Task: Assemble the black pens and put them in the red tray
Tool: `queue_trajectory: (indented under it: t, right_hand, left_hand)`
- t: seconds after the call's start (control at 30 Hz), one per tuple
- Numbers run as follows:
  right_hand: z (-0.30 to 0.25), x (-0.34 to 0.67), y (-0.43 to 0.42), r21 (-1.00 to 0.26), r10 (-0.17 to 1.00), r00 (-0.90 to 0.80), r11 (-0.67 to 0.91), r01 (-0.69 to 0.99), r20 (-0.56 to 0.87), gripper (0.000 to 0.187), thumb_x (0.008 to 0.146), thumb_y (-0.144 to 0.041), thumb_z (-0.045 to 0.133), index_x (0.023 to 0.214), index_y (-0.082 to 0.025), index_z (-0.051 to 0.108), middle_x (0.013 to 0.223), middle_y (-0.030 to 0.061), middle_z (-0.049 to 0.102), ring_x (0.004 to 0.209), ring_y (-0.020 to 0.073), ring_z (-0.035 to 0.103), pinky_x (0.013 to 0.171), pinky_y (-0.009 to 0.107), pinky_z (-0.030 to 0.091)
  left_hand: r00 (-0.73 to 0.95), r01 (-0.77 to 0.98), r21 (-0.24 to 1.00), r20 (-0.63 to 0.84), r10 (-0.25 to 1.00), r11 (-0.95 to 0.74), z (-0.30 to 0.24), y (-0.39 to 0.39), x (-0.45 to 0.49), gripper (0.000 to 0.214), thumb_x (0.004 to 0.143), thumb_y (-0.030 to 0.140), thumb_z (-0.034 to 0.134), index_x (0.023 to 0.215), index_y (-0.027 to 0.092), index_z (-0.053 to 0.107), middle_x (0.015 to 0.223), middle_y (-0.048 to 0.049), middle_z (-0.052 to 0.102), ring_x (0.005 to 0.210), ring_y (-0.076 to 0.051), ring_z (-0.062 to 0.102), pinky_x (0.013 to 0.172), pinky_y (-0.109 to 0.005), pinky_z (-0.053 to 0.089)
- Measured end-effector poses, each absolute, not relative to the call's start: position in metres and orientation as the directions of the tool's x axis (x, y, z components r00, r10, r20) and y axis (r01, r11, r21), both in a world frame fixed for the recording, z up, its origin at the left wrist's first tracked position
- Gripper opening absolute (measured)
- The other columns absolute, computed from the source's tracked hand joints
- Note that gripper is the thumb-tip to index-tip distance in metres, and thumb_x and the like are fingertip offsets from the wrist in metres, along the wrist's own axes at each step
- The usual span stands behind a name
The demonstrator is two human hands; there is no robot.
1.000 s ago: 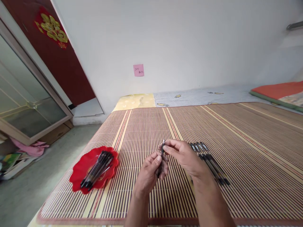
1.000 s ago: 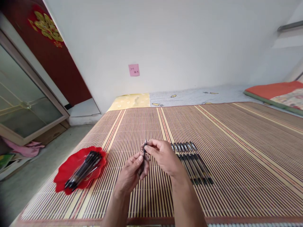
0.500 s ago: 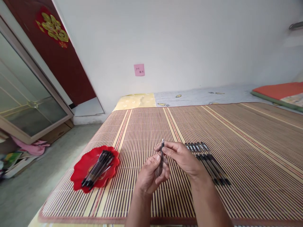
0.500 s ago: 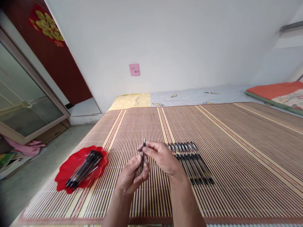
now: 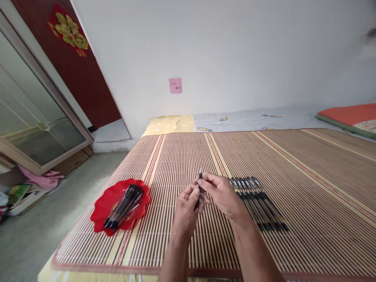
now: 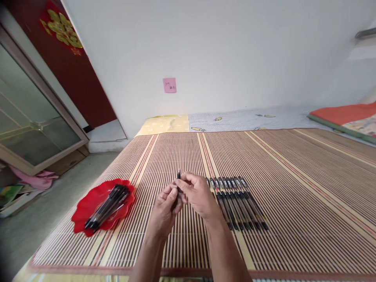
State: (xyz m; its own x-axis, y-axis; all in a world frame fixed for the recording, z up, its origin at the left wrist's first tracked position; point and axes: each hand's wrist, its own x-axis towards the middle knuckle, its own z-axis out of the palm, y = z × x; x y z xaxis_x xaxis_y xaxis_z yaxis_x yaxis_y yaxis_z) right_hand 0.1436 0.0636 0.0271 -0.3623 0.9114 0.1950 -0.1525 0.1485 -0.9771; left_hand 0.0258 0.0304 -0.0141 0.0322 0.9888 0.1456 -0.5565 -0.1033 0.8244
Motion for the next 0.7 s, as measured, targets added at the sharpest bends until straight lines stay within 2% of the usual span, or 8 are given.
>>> queue_trajectory:
  t: [0.13,0.2,0.3,0.37,0.43,0.47,0.57,0.7]
  right_hand:
    - [0.024,0.14,0.064,-0.969,0.932,-0.266,0.246,-0.03,0.245,0.033,0.091,-0.048,0.066,0.073,-0.021,0.062,0.054,-0.0072,0.048,0.043,0.0093,0.046,0.041,0.022,0.04]
    - [0.023,0.139,0.065,-0.97,0.94,-0.246,0.244,-0.008,0.238,0.034,0.09,-0.049,0.067,0.072,-0.021,0.063,0.053,-0.0068,0.048,0.044,0.0099,0.046,0.042,0.023,0.041]
    - [0.021,0.144,0.069,-0.981,0.945,-0.263,0.181,-0.069,0.193,0.036,0.088,-0.054,0.069,0.076,-0.019,0.068,0.054,-0.0054,0.054,0.047,0.0113,0.051,0.049,0.025,0.046]
    - [0.02,0.151,0.072,-0.973,0.954,-0.229,0.159,-0.165,0.195,0.037,0.088,-0.056,0.069,0.087,-0.019,0.074,0.069,-0.0002,0.067,0.063,0.0137,0.063,0.066,0.028,0.055]
    - [0.019,0.158,0.075,-0.952,0.965,-0.168,0.152,-0.266,0.201,0.039,0.089,-0.056,0.068,0.099,-0.019,0.076,0.091,0.0056,0.075,0.085,0.0175,0.07,0.087,0.034,0.056]
    - [0.019,0.162,0.076,-0.944,0.969,-0.151,0.144,-0.297,0.196,0.04,0.089,-0.056,0.068,0.103,-0.02,0.077,0.098,0.0075,0.076,0.093,0.0193,0.071,0.092,0.036,0.055]
    - [0.021,0.168,0.076,-0.944,0.969,-0.171,0.118,-0.309,0.177,0.039,0.088,-0.055,0.07,0.104,-0.02,0.078,0.104,0.0094,0.076,0.099,0.0222,0.07,0.093,0.038,0.053]
    - [0.024,0.169,0.075,-0.954,0.967,-0.185,0.12,-0.276,0.175,0.03,0.084,-0.049,0.075,0.093,-0.021,0.08,0.1,0.0079,0.077,0.099,0.0222,0.068,0.092,0.035,0.051]
  left_hand:
    - [-0.131,-0.454,0.865,0.173,0.976,-0.214,-0.017,0.032,0.03,0.032,0.087,0.045,0.075,0.081,0.016,0.064,0.06,0.0041,0.058,0.049,-0.006,0.042,0.048,-0.02,0.031]
    - [-0.179,-0.42,0.877,0.173,0.968,-0.235,-0.017,0.032,0.031,0.032,0.085,0.046,0.077,0.081,0.017,0.064,0.057,0.0058,0.053,0.05,-0.007,0.042,0.049,-0.02,0.031]
    - [-0.093,-0.433,0.886,0.139,0.986,-0.165,-0.017,0.033,0.029,0.03,0.088,0.045,0.074,0.087,0.016,0.065,0.062,0.0033,0.06,0.049,-0.006,0.041,0.048,-0.02,0.03]
    - [0.012,-0.472,0.877,0.113,0.994,-0.094,-0.016,0.032,0.027,0.028,0.092,0.043,0.07,0.096,0.015,0.067,0.067,0.0012,0.065,0.047,-0.005,0.038,0.047,-0.02,0.027]
    - [0.082,-0.503,0.863,0.103,0.991,-0.048,-0.016,0.031,0.026,0.029,0.094,0.042,0.067,0.104,0.014,0.068,0.067,0.0006,0.066,0.045,-0.004,0.035,0.046,-0.021,0.024]
    - [0.107,-0.511,0.859,0.102,0.989,-0.033,-0.016,0.03,0.026,0.029,0.094,0.041,0.067,0.105,0.014,0.068,0.066,0.0007,0.066,0.045,-0.004,0.034,0.046,-0.021,0.023]
    - [0.164,-0.516,0.857,0.088,0.982,0.009,-0.015,0.028,0.029,0.03,0.094,0.039,0.068,0.109,0.014,0.067,0.064,0.0015,0.065,0.044,-0.004,0.032,0.046,-0.021,0.021]
    - [0.2,-0.531,0.846,0.073,0.977,0.046,-0.015,0.027,0.032,0.039,0.093,0.04,0.07,0.123,0.016,0.064,0.064,0.0018,0.066,0.045,-0.004,0.034,0.046,-0.02,0.021]
